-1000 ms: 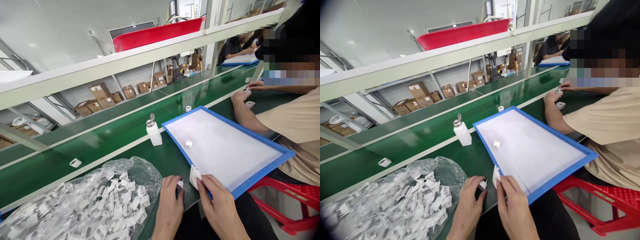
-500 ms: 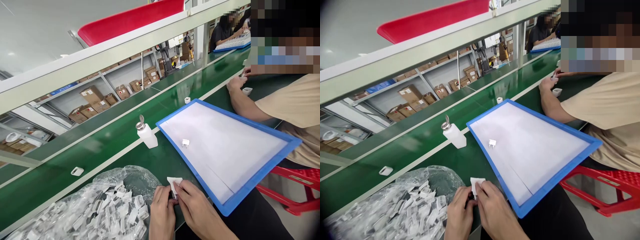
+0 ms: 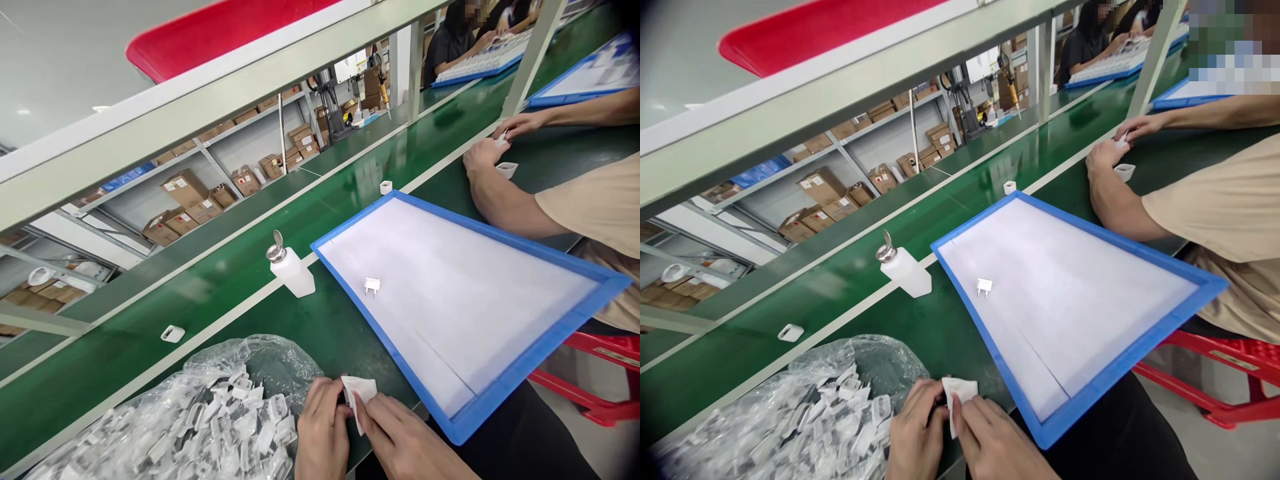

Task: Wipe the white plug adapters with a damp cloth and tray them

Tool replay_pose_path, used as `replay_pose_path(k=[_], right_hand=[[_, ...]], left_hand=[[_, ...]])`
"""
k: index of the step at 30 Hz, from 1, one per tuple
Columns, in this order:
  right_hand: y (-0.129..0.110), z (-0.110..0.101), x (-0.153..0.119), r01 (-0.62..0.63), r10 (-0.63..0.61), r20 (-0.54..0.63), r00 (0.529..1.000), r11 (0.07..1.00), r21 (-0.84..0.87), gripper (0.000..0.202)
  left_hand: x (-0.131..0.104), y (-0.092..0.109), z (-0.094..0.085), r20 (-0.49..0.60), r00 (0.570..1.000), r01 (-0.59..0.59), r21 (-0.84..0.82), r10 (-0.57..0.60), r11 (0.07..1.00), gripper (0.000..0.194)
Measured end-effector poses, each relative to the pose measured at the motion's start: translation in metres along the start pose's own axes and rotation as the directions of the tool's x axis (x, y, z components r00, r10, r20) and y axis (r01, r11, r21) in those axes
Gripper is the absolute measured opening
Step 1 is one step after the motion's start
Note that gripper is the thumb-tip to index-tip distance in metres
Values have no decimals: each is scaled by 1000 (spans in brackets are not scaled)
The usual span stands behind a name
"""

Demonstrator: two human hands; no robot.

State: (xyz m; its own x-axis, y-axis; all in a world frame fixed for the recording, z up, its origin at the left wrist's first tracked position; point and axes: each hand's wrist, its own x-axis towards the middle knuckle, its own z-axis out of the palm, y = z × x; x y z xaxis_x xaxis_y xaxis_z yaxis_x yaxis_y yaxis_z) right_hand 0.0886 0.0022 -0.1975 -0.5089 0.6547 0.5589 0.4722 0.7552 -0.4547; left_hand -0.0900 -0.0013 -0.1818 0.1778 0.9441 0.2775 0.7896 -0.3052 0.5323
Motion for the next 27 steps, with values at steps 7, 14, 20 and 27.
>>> replay_pose_path(k=[7,14,20,27], right_hand=[[-3,-4,12,-153,149,58,987,985,82,43],[-10,2,4,-196,197,2,980,976,94,37],[-5,-5,29,-290,295,-10,956,947,137,29],[-10,21,-7,-112,106,-85,991,992,-66,52]], left_hand=[[-3,-8,3,-39,999,-13,26,14,1000,43],[-2,-5,0,-11,999,38,19,-38,999,41],[-4,-8,3,-36,998,48,-12,-48,999,48],[-5,-10,1,5,1000,16,-1,-16,1000,48]])
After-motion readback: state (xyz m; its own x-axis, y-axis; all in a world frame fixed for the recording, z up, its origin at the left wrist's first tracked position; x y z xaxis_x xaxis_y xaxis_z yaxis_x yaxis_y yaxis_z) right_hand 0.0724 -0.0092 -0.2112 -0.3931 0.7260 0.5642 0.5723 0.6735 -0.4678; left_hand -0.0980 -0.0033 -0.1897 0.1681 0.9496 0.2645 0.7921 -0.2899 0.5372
